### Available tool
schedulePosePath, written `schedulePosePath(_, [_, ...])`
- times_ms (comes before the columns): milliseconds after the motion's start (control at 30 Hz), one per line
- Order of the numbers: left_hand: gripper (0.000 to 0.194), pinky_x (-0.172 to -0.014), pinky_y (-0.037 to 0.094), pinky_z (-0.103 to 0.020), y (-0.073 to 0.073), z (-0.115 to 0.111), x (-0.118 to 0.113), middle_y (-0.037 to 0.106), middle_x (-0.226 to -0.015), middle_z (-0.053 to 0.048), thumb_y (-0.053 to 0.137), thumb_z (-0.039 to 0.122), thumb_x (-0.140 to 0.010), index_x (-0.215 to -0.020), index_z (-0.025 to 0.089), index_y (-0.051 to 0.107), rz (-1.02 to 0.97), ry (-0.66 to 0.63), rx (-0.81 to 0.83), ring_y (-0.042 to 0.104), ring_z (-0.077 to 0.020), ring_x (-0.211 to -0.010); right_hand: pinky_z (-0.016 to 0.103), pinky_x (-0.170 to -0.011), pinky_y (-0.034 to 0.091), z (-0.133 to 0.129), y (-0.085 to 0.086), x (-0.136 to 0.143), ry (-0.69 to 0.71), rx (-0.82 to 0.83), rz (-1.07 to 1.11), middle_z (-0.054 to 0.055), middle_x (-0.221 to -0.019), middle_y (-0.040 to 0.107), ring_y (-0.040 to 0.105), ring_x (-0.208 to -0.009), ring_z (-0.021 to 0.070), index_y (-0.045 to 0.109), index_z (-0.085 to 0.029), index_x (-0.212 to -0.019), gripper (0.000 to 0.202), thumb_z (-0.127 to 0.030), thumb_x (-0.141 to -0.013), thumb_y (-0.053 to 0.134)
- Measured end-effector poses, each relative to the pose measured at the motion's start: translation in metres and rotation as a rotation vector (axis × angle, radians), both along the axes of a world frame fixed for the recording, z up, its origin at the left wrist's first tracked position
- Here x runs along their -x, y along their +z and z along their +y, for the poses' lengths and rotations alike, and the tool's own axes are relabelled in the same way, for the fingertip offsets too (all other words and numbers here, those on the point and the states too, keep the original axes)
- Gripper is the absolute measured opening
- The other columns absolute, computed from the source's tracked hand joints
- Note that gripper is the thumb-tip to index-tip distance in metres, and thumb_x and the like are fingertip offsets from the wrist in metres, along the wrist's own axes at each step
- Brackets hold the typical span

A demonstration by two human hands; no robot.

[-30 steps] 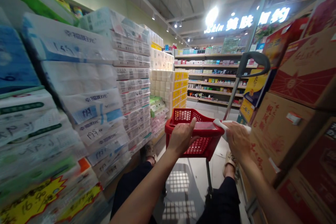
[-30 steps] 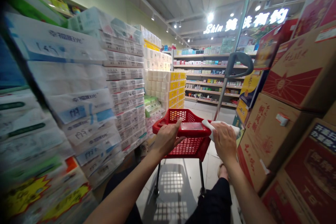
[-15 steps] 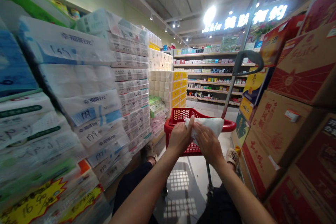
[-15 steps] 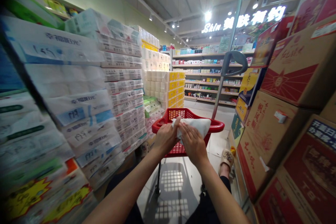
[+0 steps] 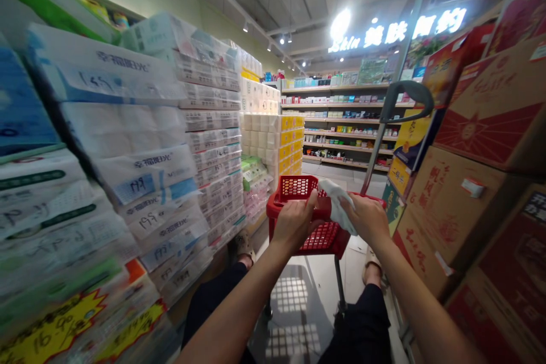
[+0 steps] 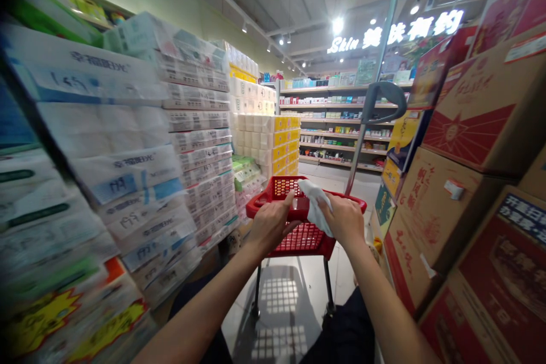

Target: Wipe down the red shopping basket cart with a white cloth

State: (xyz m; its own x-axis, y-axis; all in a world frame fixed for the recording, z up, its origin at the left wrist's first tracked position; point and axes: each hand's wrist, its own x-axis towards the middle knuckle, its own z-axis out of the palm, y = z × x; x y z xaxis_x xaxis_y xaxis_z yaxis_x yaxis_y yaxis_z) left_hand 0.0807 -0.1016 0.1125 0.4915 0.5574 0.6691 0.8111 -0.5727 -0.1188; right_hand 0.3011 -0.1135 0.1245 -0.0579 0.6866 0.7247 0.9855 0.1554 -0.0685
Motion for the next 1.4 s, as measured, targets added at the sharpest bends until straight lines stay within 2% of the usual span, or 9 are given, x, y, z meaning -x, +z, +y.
schedulePosePath(267, [0.075,-0.089,0.043,-0.037,-0.002,0.004,0.003,0.065,-0.108,-0.012,0.053,0.040,-0.091,-0.150,0.017,0.013,0.017,0.031,-0.045,0.062,-0.0257,-0.098,0.043,-0.098,0.038,-0.004,0.002,0.048,0.225,-0.077,-0.060,0.003,-0.130,0.060,0.053,-0.119,0.0247,0.057,-0.034,-0.129,0.042,-0.052,-0.093,0.047])
schedulePosePath(367, [0.078,-0.084,0.044,-0.036,0.001,0.004,0.005,0.064,-0.101,-0.009,0.052,0.049,-0.091,-0.150,0.016,0.012,0.017,0.013,-0.025,0.061,-0.0251,-0.093,0.039,-0.094,0.041,0.000,0.001,0.028,0.236,-0.004,-0.019,0.001,-0.128,0.062,0.056,-0.116,0.0217,0.058,-0.032,-0.128,0.040,-0.048,-0.096,0.040])
schedulePosePath(533, [0.078,-0.080,0.044,-0.034,0.004,0.001,0.006,0.063,-0.096,-0.007,0.050,0.052,-0.092,-0.150,0.017,0.011,0.024,-0.001,-0.009,0.060,-0.0227,-0.087,0.041,-0.098,0.040,0.008,-0.008,-0.028,0.068,0.022,0.048,0.004,-0.119,0.068,0.059,-0.115,0.0226,0.064,-0.025,-0.119,0.044,-0.045,-0.099,0.031])
schedulePosePath(633, [0.077,-0.079,0.043,-0.034,0.003,0.000,0.004,0.062,-0.093,-0.006,0.047,0.051,-0.094,-0.151,0.017,0.009,0.025,0.017,-0.026,0.060,-0.0222,-0.085,0.042,-0.100,0.039,0.006,-0.013,-0.037,0.010,0.007,0.053,0.006,-0.121,0.067,0.056,-0.118,0.0231,0.065,-0.023,-0.118,0.045,-0.042,-0.099,0.029])
schedulePosePath(767, [0.080,-0.079,0.044,-0.034,0.002,0.001,0.000,0.063,-0.092,-0.007,0.048,0.049,-0.094,-0.152,0.015,0.005,0.021,0.019,-0.034,0.061,-0.0227,-0.085,0.043,-0.101,0.040,-0.004,-0.010,0.005,0.063,-0.070,0.048,0.007,-0.125,0.064,0.055,-0.120,0.0237,0.060,-0.020,-0.127,0.043,-0.039,-0.098,0.033])
schedulePosePath(900, [0.075,-0.084,0.044,-0.035,-0.002,0.006,0.000,0.066,-0.096,-0.009,0.047,0.027,-0.094,-0.152,0.016,0.000,0.043,0.054,-0.055,0.064,-0.0234,-0.091,0.041,-0.107,0.037,-0.013,-0.005,0.065,0.309,-0.132,-0.006,0.007,-0.130,0.061,0.052,-0.124,0.0217,0.057,-0.021,-0.130,0.039,-0.030,-0.097,0.040])
schedulePosePath(1033, [0.077,-0.085,0.044,-0.034,-0.005,0.012,0.006,0.067,-0.097,-0.010,0.045,0.014,-0.090,-0.152,0.016,0.001,0.050,0.063,-0.070,0.065,-0.0233,-0.092,0.039,-0.105,0.039,-0.012,-0.002,0.084,0.405,-0.146,0.022,0.007,-0.126,0.063,0.054,-0.121,0.0207,0.060,-0.022,-0.127,0.036,-0.026,-0.096,0.042])
schedulePosePath(1233, [0.083,-0.079,0.045,-0.034,0.000,0.011,0.010,0.065,-0.094,-0.008,0.053,0.046,-0.091,-0.152,0.016,0.004,0.003,-0.002,-0.041,0.063,-0.0244,-0.087,0.040,-0.100,0.041,-0.004,-0.006,0.037,0.286,-0.090,0.032,0.006,-0.125,0.063,0.057,-0.116,0.0223,0.058,-0.022,-0.127,0.038,-0.036,-0.098,0.037])
schedulePosePath(1400, [0.084,-0.078,0.043,-0.034,0.002,0.006,0.009,0.063,-0.093,-0.007,0.052,0.052,-0.091,-0.152,0.018,0.006,0.000,-0.018,-0.015,0.060,-0.0233,-0.084,0.040,-0.098,0.041,0.000,-0.017,-0.021,0.059,-0.077,0.086,0.009,-0.115,0.068,0.058,-0.112,0.0247,0.064,-0.017,-0.116,0.045,-0.040,-0.100,0.028])
